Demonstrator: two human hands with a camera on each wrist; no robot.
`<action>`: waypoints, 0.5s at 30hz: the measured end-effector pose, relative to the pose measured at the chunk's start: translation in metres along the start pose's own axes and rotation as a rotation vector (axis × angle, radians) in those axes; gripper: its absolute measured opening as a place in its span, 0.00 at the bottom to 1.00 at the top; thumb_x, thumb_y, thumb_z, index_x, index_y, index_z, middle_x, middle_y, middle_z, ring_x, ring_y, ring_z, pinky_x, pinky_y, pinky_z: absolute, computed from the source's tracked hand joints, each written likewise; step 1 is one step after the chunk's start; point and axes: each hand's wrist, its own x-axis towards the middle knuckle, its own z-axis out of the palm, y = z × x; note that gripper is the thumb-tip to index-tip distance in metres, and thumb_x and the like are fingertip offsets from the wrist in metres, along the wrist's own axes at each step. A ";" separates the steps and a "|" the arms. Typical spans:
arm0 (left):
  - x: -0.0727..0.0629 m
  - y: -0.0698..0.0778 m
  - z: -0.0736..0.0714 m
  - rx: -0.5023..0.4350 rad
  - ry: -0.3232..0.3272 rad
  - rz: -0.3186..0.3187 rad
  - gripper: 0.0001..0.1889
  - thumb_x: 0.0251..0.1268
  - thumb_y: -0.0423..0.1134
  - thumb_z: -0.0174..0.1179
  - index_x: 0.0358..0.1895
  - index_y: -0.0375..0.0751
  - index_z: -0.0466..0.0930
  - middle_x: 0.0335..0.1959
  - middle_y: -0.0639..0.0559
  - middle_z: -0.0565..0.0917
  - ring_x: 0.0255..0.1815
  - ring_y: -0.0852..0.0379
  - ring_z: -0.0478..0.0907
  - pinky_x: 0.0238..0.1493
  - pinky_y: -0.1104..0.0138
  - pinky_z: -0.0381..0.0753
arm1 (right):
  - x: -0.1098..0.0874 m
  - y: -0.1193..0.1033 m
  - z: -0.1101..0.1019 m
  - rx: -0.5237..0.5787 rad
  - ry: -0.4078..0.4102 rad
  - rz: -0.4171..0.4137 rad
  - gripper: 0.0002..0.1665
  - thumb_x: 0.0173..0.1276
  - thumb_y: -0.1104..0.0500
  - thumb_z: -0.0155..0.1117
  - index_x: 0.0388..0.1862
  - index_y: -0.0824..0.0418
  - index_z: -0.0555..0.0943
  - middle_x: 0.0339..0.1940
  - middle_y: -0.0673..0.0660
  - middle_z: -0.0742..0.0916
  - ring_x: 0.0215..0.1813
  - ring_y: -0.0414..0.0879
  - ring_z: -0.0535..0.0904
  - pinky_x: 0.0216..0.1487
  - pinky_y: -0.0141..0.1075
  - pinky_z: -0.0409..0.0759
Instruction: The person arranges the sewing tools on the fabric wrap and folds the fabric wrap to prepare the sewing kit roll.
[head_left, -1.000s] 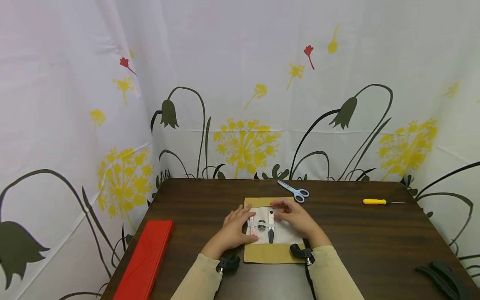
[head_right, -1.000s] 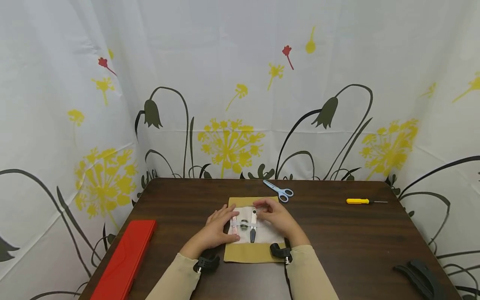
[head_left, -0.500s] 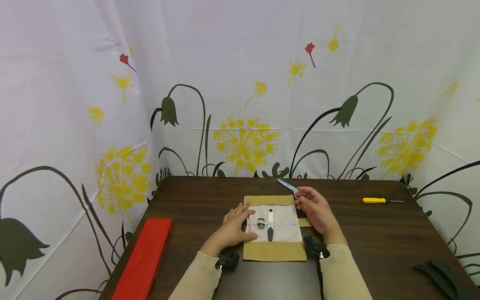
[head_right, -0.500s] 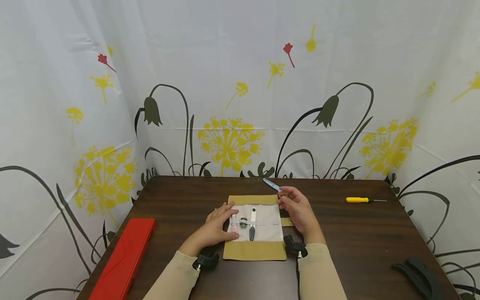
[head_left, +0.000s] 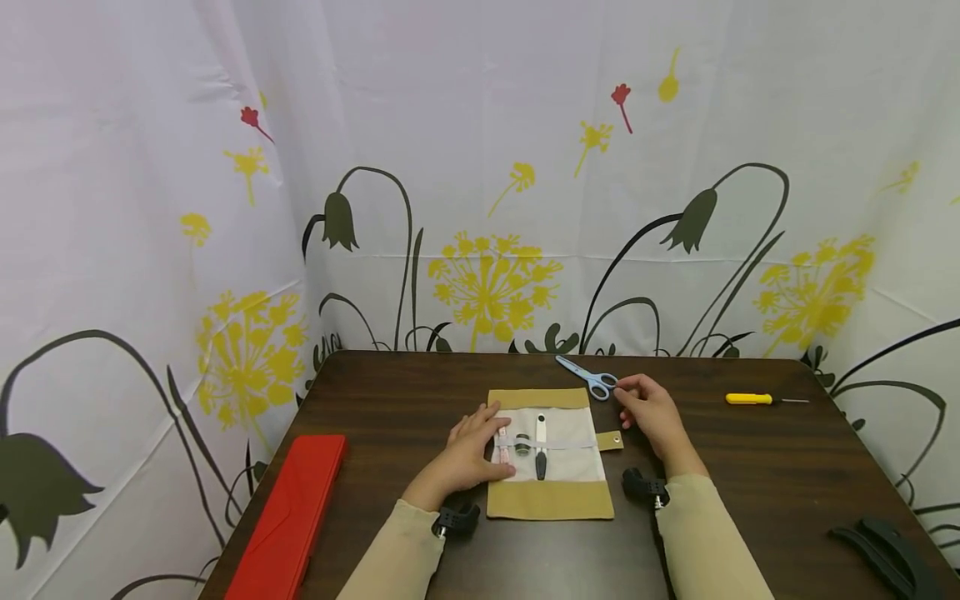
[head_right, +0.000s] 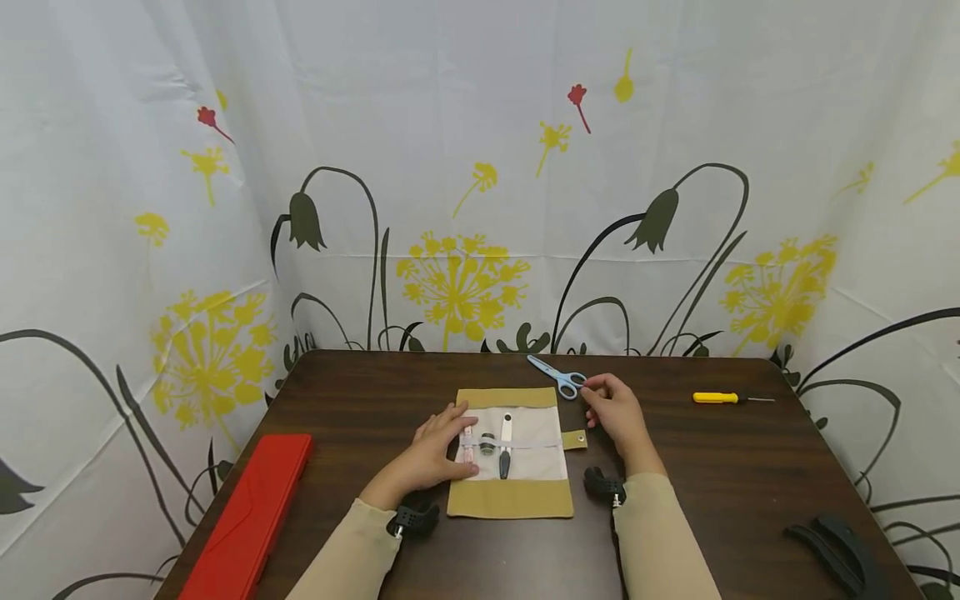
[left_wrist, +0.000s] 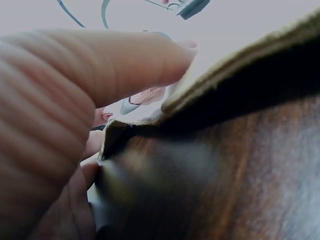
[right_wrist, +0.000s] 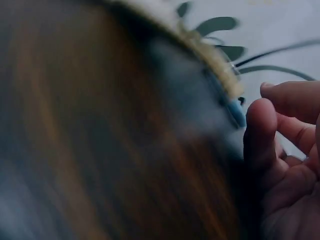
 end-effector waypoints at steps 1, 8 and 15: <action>0.000 0.000 0.000 0.004 0.000 0.000 0.44 0.63 0.47 0.80 0.81 0.45 0.72 0.92 0.44 0.54 0.94 0.36 0.42 0.87 0.32 0.39 | 0.001 -0.002 0.000 -0.066 -0.016 0.009 0.17 0.82 0.60 0.67 0.63 0.68 0.79 0.30 0.51 0.81 0.26 0.42 0.81 0.28 0.33 0.85; 0.001 0.000 0.000 0.006 -0.001 -0.003 0.44 0.63 0.47 0.79 0.81 0.45 0.71 0.92 0.44 0.54 0.94 0.37 0.42 0.87 0.32 0.39 | 0.009 -0.009 -0.003 -0.251 -0.127 0.042 0.21 0.81 0.56 0.69 0.68 0.59 0.80 0.31 0.55 0.80 0.24 0.46 0.79 0.23 0.35 0.81; 0.001 0.000 0.002 -0.002 0.002 0.007 0.44 0.62 0.48 0.80 0.81 0.44 0.72 0.91 0.43 0.55 0.93 0.36 0.43 0.87 0.31 0.39 | 0.014 -0.011 -0.010 -0.299 -0.196 0.057 0.25 0.80 0.53 0.71 0.70 0.58 0.79 0.31 0.56 0.81 0.20 0.43 0.77 0.21 0.34 0.80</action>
